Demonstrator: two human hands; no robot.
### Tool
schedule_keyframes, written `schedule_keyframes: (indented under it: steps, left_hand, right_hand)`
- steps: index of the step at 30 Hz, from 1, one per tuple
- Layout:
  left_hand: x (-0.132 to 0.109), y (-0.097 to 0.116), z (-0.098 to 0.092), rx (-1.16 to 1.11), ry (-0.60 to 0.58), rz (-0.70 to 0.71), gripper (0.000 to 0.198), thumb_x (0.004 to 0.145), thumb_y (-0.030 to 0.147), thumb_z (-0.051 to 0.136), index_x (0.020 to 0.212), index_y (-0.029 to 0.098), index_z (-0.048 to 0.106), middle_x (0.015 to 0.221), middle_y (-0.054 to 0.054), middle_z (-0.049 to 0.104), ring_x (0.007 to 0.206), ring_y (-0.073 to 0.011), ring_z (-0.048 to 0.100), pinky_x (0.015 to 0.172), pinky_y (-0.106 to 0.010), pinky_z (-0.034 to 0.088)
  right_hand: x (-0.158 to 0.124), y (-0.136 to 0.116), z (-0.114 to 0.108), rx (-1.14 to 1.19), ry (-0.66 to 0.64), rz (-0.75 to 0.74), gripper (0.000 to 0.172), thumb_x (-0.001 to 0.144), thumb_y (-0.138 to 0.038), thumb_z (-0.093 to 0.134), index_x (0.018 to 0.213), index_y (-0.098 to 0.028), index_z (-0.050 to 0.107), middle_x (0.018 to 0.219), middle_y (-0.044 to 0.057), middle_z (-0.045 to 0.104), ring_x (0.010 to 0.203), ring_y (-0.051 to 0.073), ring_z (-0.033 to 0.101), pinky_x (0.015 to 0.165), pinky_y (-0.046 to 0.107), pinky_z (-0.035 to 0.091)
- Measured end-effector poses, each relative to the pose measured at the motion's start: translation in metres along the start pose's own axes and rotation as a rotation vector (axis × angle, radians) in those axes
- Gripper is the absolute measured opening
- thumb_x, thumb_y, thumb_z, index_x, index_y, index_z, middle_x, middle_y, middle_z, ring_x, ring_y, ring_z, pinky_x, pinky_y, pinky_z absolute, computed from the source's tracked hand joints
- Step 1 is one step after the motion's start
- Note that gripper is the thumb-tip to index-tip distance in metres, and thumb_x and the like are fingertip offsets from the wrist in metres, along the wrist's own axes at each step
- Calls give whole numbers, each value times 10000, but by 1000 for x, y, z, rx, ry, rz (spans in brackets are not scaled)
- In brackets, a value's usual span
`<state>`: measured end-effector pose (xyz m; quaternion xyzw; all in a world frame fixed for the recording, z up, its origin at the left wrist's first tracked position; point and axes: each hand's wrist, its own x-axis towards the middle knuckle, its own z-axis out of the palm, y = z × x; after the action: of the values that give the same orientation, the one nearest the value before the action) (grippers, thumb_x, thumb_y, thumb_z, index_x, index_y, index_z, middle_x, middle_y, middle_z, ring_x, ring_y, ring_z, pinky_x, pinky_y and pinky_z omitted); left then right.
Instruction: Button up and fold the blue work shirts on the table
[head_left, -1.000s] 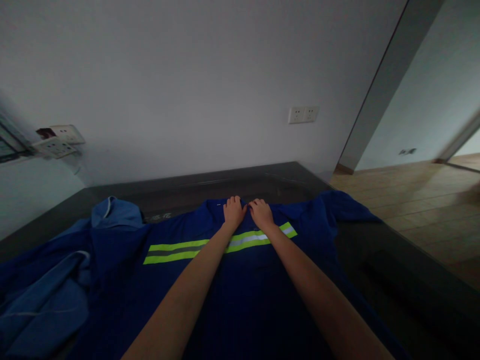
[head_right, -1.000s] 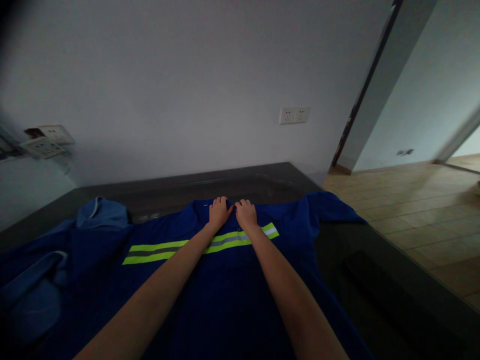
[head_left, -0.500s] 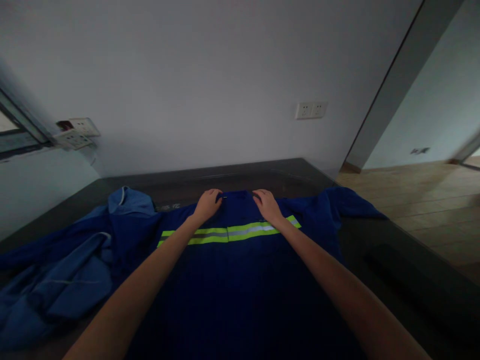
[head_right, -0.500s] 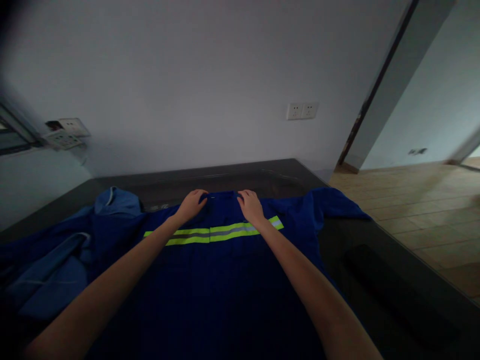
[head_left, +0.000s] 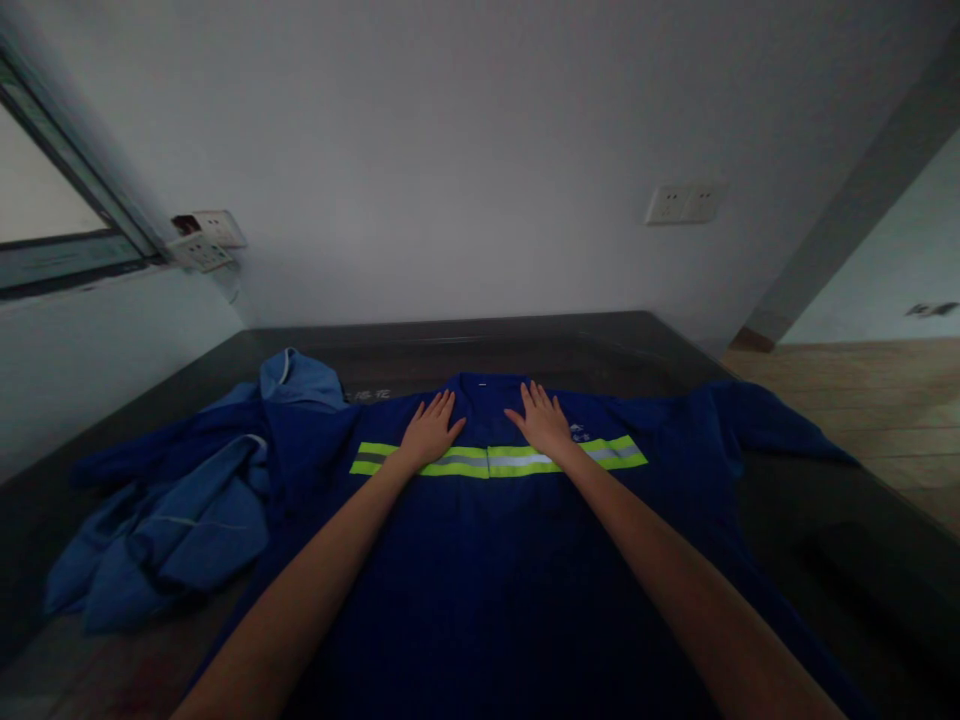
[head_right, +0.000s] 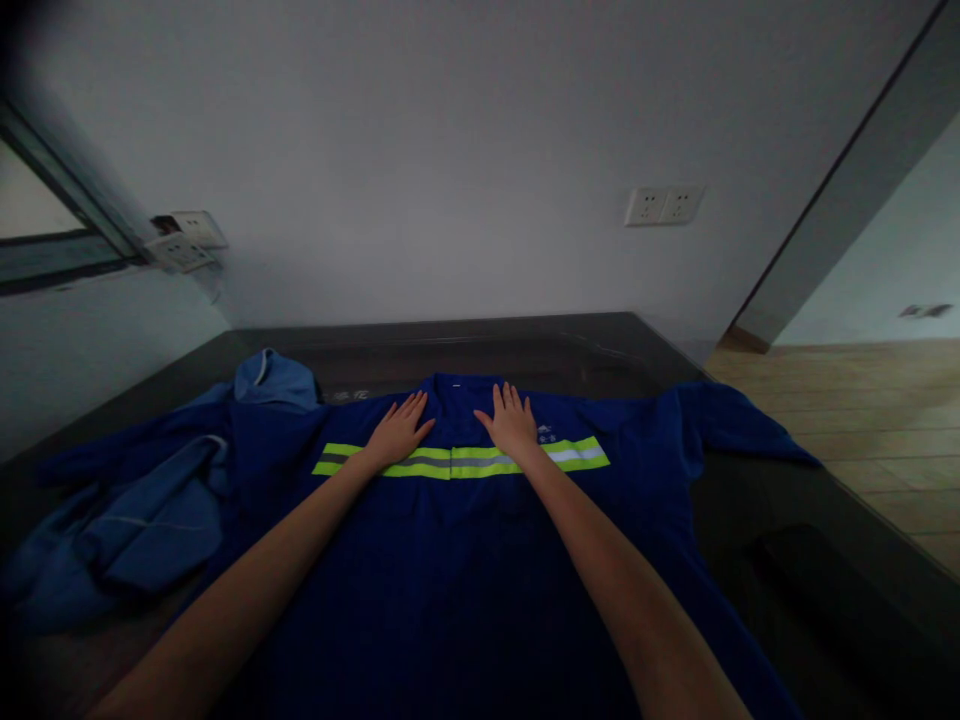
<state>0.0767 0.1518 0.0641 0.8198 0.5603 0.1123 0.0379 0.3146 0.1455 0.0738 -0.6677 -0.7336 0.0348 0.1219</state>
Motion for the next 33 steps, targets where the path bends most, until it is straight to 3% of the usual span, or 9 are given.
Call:
schedule_keyframes:
  steps: [6,10,14,18,21,23,26,29,33]
  left_hand:
    - [-1,-3,2,-19,25,-2,642,934,503,259,1451,122,261,1516,-108,266,1414,-225,198,1145,-438,186]
    - [-2,-4,1,-71,93,-10,599,937,467,306,1423,118,314,1488,-134,329,1393,-239,257,1134,-436,223]
    - [-5,-2,-7,-164,246,2,452,931,359,384,1321,139,444,1377,-146,481,1305,-252,403,1106,-457,272]
    - [-13,-2,-25,-307,449,89,297,896,216,438,1163,164,557,1196,-113,595,1152,-227,525,1059,-427,352]
    - [-26,-17,-50,-476,548,151,276,863,142,451,1109,175,572,1096,-94,618,1054,-191,574,958,-354,450]
    - [-41,-41,-71,-560,571,160,281,854,130,446,1103,174,569,1062,-88,625,974,-170,606,880,-316,492]
    - [-72,-97,-108,-544,569,71,279,855,172,444,1105,170,566,1064,-85,634,895,-157,628,805,-295,514]
    - [-113,-170,-139,-359,545,-130,307,836,203,437,1107,154,574,998,-72,657,892,-174,623,825,-315,505]
    - [-175,-265,-161,-83,451,-502,337,778,227,454,1066,135,602,997,-83,664,917,-210,612,878,-355,485]
  right_hand:
    - [-2,-2,-1,-48,13,-5,757,918,-592,257,1473,-80,202,1528,170,193,1415,277,153,1117,492,162]
    - [-9,-8,-10,-116,156,-66,667,940,-541,254,1449,-112,294,1512,149,263,1402,282,193,1104,511,183]
    - [-15,-17,-18,-159,289,-221,573,958,-478,262,1400,-140,400,1475,117,357,1382,261,244,1119,489,158]
    - [-15,-19,-14,-159,267,-284,539,960,-446,276,1373,-142,439,1443,116,410,1361,258,291,1104,475,219]
    - [-13,-13,-8,-141,253,-300,534,953,-443,292,1354,-133,461,1429,127,428,1354,266,306,1087,484,257]
    - [-11,-9,-7,-124,270,-326,527,949,-438,302,1339,-129,476,1416,136,441,1350,272,315,1080,496,270]
    - [-11,-12,-12,-86,315,-385,511,946,-421,309,1307,-118,506,1393,149,463,1336,279,337,1075,504,280]
    - [-16,-31,-19,-24,331,-467,483,946,-400,317,1276,-119,531,1373,142,484,1323,266,359,1079,476,294]
    - [-26,-84,-21,43,257,-586,448,942,-362,356,1297,-141,515,1370,119,492,1321,248,365,1085,449,300]
